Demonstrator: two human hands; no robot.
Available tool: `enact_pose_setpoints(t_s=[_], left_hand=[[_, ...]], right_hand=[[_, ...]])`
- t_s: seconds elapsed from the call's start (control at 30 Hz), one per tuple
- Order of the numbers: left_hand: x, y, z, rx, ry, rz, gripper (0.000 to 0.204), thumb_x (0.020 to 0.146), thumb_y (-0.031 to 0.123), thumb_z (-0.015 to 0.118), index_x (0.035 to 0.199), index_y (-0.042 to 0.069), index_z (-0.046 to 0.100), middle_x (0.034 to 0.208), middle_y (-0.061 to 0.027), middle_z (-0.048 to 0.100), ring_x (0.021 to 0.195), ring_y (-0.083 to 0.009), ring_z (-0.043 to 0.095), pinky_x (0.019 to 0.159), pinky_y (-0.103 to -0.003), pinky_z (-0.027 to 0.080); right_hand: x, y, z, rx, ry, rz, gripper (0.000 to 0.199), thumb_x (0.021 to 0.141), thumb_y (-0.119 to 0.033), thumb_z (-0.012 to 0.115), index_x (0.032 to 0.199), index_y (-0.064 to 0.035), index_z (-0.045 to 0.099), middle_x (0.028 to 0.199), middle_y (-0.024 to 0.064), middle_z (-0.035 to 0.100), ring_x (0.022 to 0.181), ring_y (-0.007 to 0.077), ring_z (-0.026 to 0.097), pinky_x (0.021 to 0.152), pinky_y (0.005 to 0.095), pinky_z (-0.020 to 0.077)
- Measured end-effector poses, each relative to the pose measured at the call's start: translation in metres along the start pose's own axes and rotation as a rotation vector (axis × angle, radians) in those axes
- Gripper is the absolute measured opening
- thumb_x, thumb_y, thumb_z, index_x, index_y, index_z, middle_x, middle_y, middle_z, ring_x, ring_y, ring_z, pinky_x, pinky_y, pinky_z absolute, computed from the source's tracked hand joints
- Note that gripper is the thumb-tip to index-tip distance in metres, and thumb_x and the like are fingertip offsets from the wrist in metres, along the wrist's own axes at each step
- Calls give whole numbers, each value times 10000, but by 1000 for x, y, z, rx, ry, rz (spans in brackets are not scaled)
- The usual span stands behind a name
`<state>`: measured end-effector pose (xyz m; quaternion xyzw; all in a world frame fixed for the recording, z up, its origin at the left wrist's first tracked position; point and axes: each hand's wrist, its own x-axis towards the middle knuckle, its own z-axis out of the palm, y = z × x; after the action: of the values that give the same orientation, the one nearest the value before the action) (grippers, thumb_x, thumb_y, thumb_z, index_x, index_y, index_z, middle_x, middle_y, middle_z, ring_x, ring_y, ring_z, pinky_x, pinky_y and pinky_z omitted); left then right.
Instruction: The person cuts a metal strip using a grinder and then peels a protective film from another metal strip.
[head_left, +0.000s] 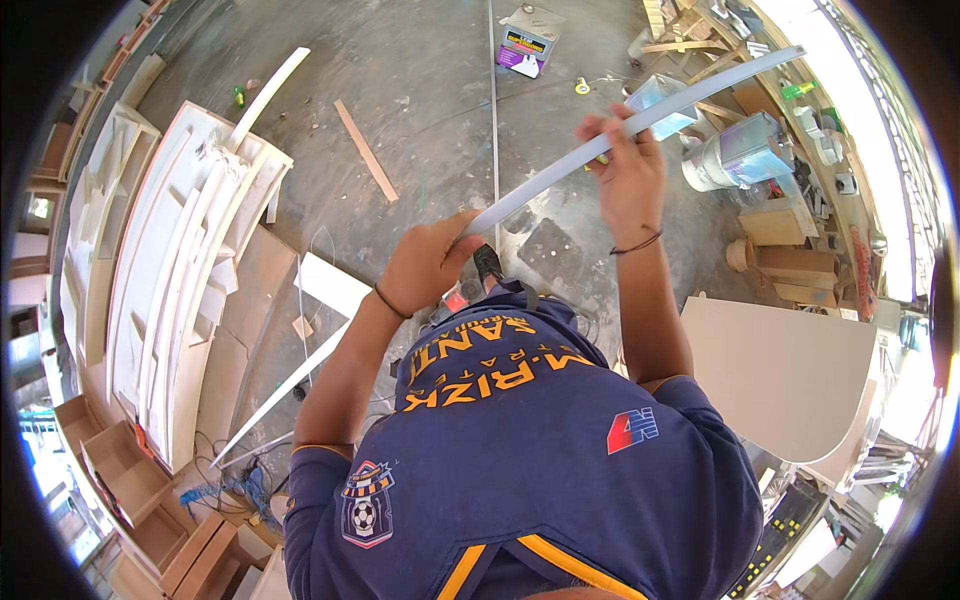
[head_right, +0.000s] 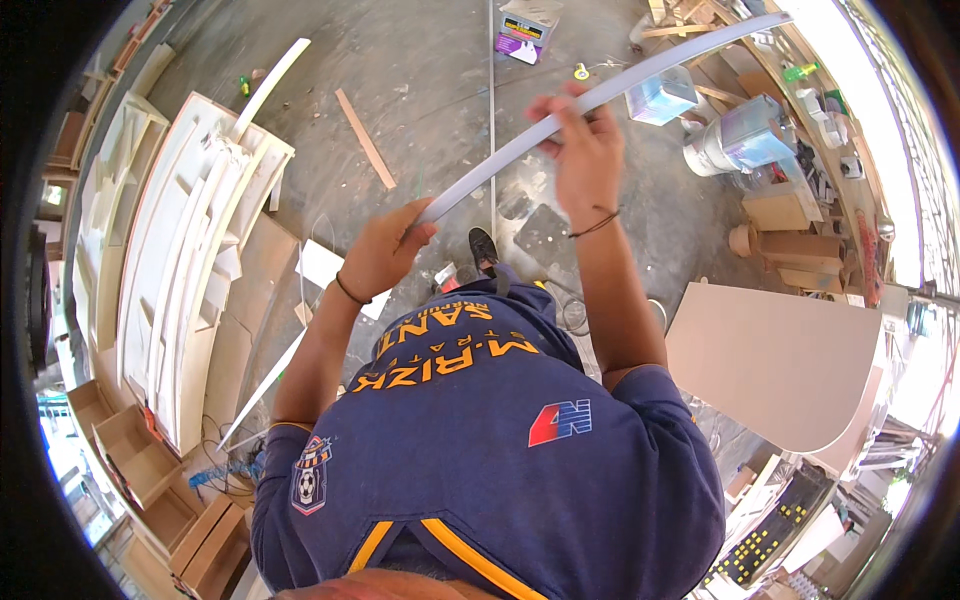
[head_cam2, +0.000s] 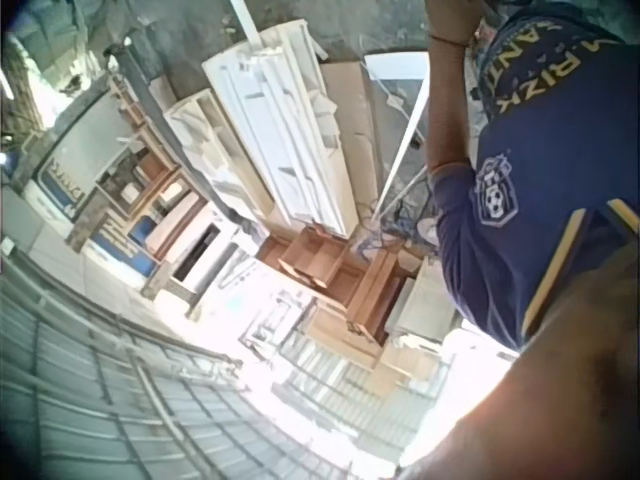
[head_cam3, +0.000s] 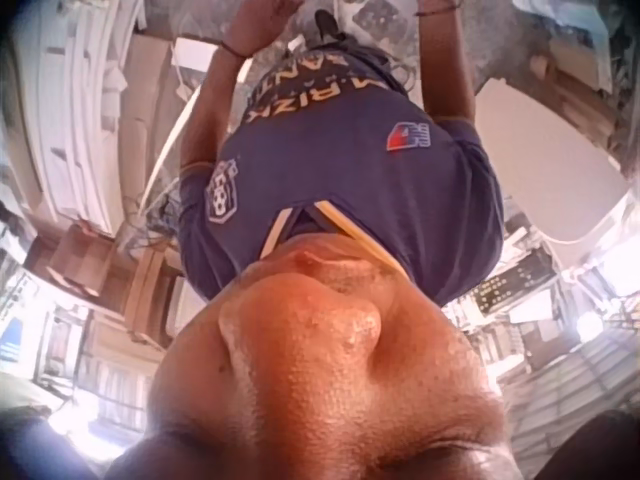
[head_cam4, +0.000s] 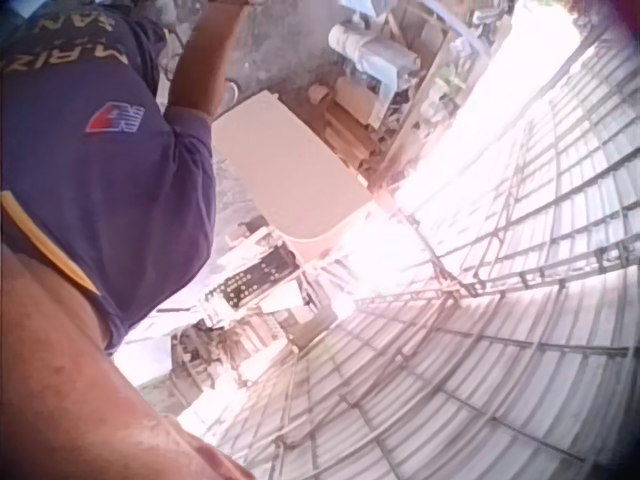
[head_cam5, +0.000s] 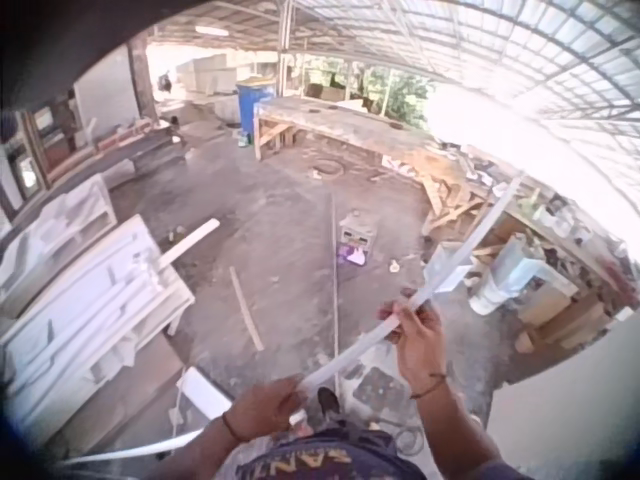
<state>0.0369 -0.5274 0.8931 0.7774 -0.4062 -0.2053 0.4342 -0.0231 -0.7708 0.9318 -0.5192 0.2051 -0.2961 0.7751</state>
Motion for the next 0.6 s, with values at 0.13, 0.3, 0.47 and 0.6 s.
enact_pose_setpoints(t_s=[0.13,0.3,0.47,0.6], left_hand=[[8,8,-16,-93,-41,-87,315,873,220,565,1127,34,567,782,-234,587,715,-381,599,590,-414,444],[15,1,2,161,180,138,356,888,225,539,1201,58,527,833,-185,621,714,-354,614,599,-414,472],[15,2,17,377,231,117,430,887,234,537,1286,95,462,887,-119,626,651,-323,621,532,-406,492],[16,4,22,475,283,141,446,876,229,552,1298,119,460,829,-89,599,590,-291,615,470,-383,482]], right_hand=[[-41,34,25,-73,-268,209,280,881,-85,577,1124,28,496,965,133,637,873,200,638,718,325,560],[-49,44,30,-147,-377,258,237,905,-69,532,1120,16,481,1023,167,630,929,203,626,751,309,549],[-48,50,29,-67,-330,157,203,891,-33,524,1082,16,475,997,176,625,907,232,629,741,334,551],[-49,54,30,39,-321,204,202,883,-23,526,1071,19,465,983,171,620,872,243,631,719,355,551]])
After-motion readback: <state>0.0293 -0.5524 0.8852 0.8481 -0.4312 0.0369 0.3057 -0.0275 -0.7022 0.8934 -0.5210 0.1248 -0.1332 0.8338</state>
